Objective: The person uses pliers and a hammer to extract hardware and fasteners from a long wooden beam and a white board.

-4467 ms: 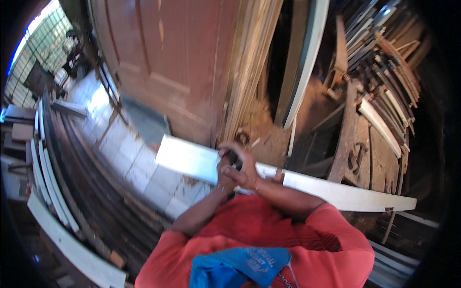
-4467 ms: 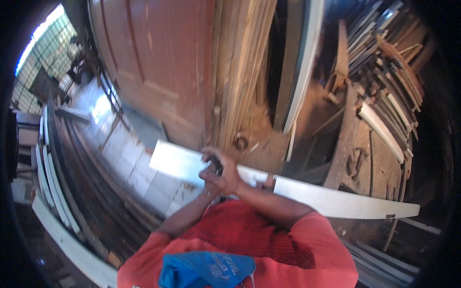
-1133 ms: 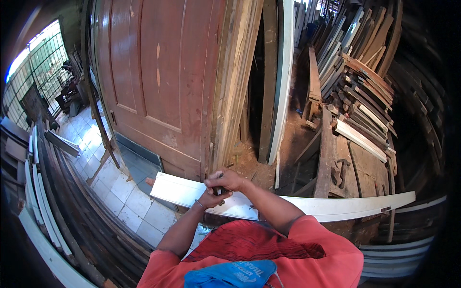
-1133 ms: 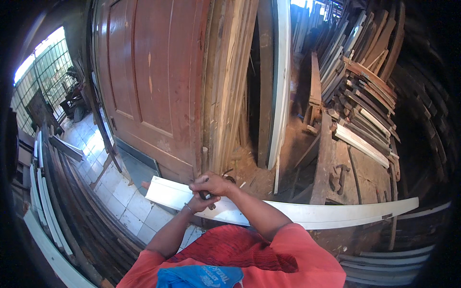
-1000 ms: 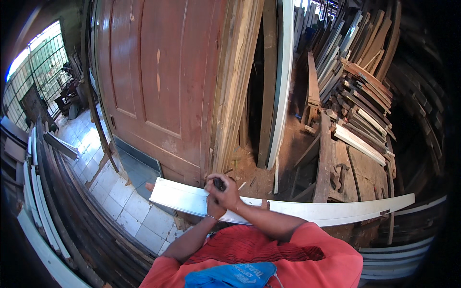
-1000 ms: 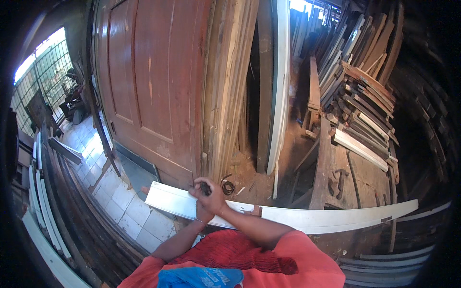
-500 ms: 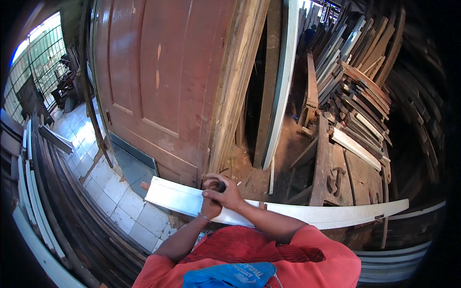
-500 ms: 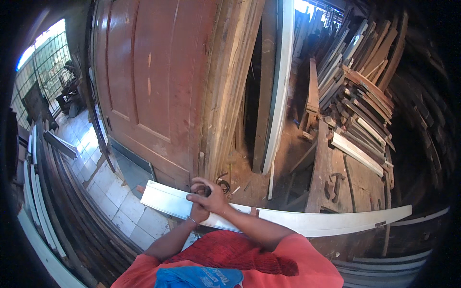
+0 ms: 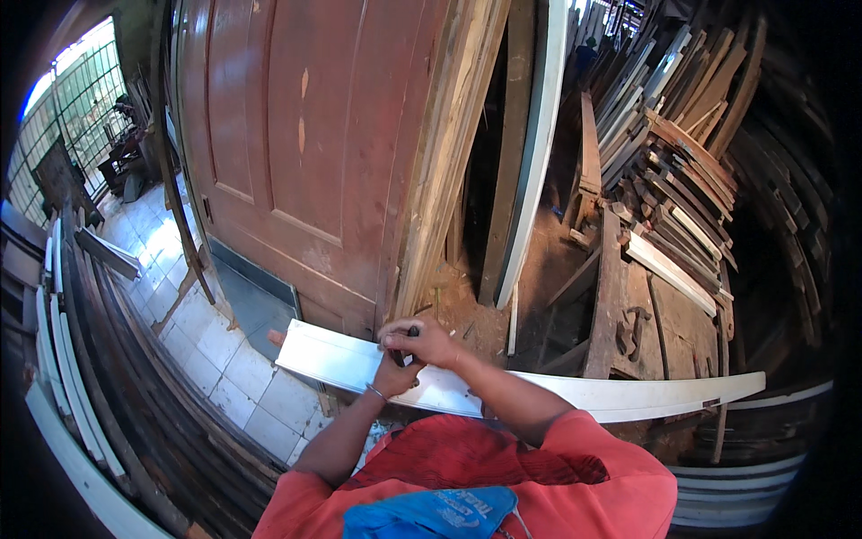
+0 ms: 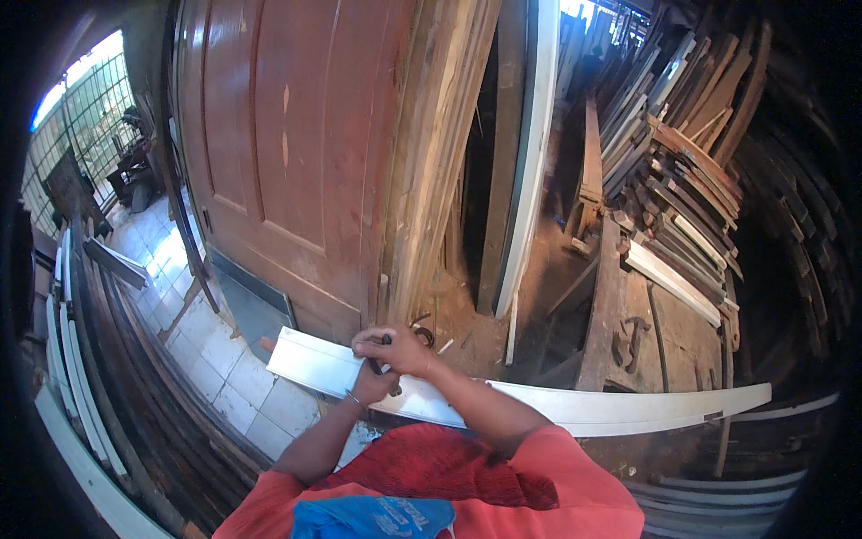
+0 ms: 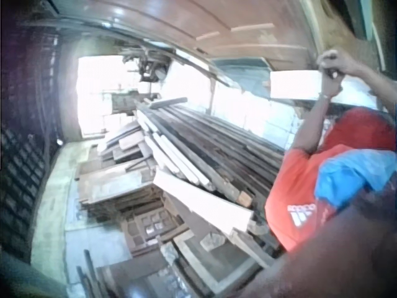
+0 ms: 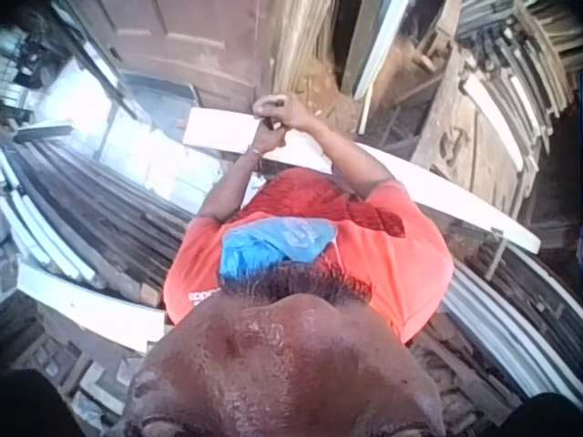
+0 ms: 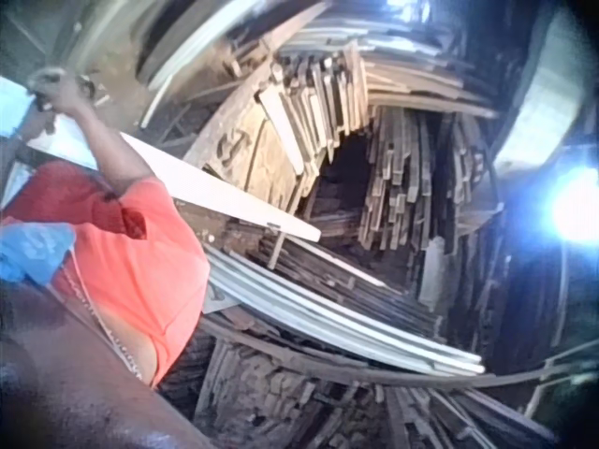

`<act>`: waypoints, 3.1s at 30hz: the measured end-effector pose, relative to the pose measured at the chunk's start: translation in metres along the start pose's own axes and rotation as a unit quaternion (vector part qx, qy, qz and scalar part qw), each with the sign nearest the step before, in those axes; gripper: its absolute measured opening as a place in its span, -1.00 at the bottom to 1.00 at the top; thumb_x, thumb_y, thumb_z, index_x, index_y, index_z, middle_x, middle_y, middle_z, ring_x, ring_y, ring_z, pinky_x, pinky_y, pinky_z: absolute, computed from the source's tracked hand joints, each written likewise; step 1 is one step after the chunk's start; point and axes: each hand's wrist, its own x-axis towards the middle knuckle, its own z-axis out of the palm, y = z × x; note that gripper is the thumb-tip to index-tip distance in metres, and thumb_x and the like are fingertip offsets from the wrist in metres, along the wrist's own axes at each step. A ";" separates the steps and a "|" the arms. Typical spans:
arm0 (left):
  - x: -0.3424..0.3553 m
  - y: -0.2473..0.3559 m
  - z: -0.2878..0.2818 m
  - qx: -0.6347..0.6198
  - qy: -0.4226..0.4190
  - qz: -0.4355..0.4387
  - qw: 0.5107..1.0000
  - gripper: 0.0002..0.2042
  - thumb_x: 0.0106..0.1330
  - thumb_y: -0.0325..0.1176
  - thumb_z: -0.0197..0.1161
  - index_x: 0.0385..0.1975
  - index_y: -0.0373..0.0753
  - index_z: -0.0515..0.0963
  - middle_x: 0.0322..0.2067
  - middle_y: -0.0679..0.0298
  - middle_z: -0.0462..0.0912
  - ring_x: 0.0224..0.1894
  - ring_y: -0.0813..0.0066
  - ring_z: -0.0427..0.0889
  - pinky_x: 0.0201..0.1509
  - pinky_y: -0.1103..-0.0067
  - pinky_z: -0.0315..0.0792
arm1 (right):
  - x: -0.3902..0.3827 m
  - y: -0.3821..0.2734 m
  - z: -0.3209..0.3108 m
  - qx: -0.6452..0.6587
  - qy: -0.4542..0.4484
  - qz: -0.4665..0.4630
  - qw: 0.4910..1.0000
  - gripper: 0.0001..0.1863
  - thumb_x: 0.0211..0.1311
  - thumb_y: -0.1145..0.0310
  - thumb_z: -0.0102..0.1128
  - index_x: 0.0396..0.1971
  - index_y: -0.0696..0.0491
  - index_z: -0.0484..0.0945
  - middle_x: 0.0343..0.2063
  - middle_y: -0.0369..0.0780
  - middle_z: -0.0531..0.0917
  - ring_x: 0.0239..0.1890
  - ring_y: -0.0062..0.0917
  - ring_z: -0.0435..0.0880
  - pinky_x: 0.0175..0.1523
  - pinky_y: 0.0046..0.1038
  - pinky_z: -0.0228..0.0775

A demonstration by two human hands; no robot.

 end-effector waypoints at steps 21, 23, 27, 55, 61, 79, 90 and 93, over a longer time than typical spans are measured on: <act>0.002 -0.026 0.030 0.066 0.183 0.159 0.968 -0.47 0.11 -0.46 0.36 0.12 -0.33 0.39 -0.01 0.06 0.51 0.12 0.18 0.50 0.24 0.34 0.35 | -0.030 0.017 0.058 -0.100 0.301 -0.147 0.937 -0.46 0.06 0.24 0.58 0.00 0.12 0.58 -0.23 -0.26 0.67 -0.14 -0.59 0.62 0.03 -0.49 0.46; -0.011 -0.012 0.032 0.040 0.203 0.173 0.963 -0.50 0.13 -0.40 0.39 0.09 -0.31 0.42 -0.03 0.10 0.53 0.07 0.20 0.53 0.18 0.34 0.39 | -0.034 0.014 0.061 -0.077 0.290 -0.048 0.953 -0.52 0.12 0.24 0.54 -0.02 0.13 0.59 -0.29 -0.30 0.63 -0.19 -0.61 0.58 -0.05 -0.52 0.44; -0.019 0.036 0.007 0.086 0.097 0.182 0.975 -0.65 0.22 -0.19 0.47 -0.14 -0.25 0.56 -0.18 0.21 0.60 -0.10 0.32 0.59 0.00 0.37 0.47 | -0.016 0.004 -0.005 0.008 -0.118 -0.032 0.992 -0.74 0.28 0.31 0.38 -0.11 0.11 0.68 -0.25 -0.33 0.70 -0.17 -0.65 0.59 0.01 -0.54 0.45; -0.046 -0.042 -0.043 0.242 0.180 0.118 0.946 -0.84 0.29 -0.33 0.32 -0.21 -0.21 0.69 -0.28 0.10 0.72 -0.23 0.12 0.68 -0.07 0.33 0.53 | -0.040 0.006 -0.009 0.182 0.250 -0.047 0.950 -0.59 0.55 0.22 0.02 0.24 0.10 0.46 -0.04 -0.14 0.66 -0.12 -0.45 0.71 -0.11 -0.43 0.68; -0.061 -0.027 -0.013 0.396 0.128 0.197 0.888 -0.87 0.17 -0.23 0.40 -0.31 -0.02 0.73 -0.35 0.40 0.57 -0.18 0.36 0.53 -0.03 0.37 0.28 | -0.064 0.003 -0.032 0.206 0.298 -0.068 0.930 -0.50 0.54 0.18 0.03 0.25 0.24 0.39 -0.01 -0.05 0.62 0.01 -0.34 0.68 -0.04 -0.30 0.71; -0.022 0.028 -0.036 0.067 -0.015 0.088 0.994 -0.69 0.50 -0.22 0.16 0.01 -0.33 0.64 -0.23 0.15 0.71 -0.13 0.45 0.65 -0.01 0.54 0.48 | -0.071 0.015 0.024 0.070 0.267 -0.110 0.955 -0.48 0.55 0.22 0.01 0.38 0.13 0.29 0.11 -0.09 0.54 0.11 -0.42 0.57 0.17 -0.37 0.53; -0.021 0.025 -0.029 0.050 0.006 0.046 0.998 -0.72 0.46 -0.25 0.24 -0.03 -0.33 0.66 -0.27 0.19 0.70 -0.21 0.51 0.63 -0.10 0.54 0.49 | -0.062 0.009 0.031 0.066 0.279 -0.067 0.956 -0.54 0.58 0.20 -0.05 0.32 0.14 0.35 0.00 -0.14 0.57 -0.02 -0.53 0.61 0.02 -0.49 0.57; -0.018 0.026 -0.027 0.040 0.003 0.049 0.998 -0.71 0.44 -0.25 0.27 -0.03 -0.33 0.66 -0.27 0.19 0.71 -0.21 0.52 0.62 -0.10 0.53 0.50 | -0.059 0.009 0.029 0.060 0.313 -0.055 0.946 -0.59 0.57 0.19 -0.02 0.22 0.14 0.42 -0.05 -0.17 0.58 -0.06 -0.56 0.60 -0.06 -0.50 0.56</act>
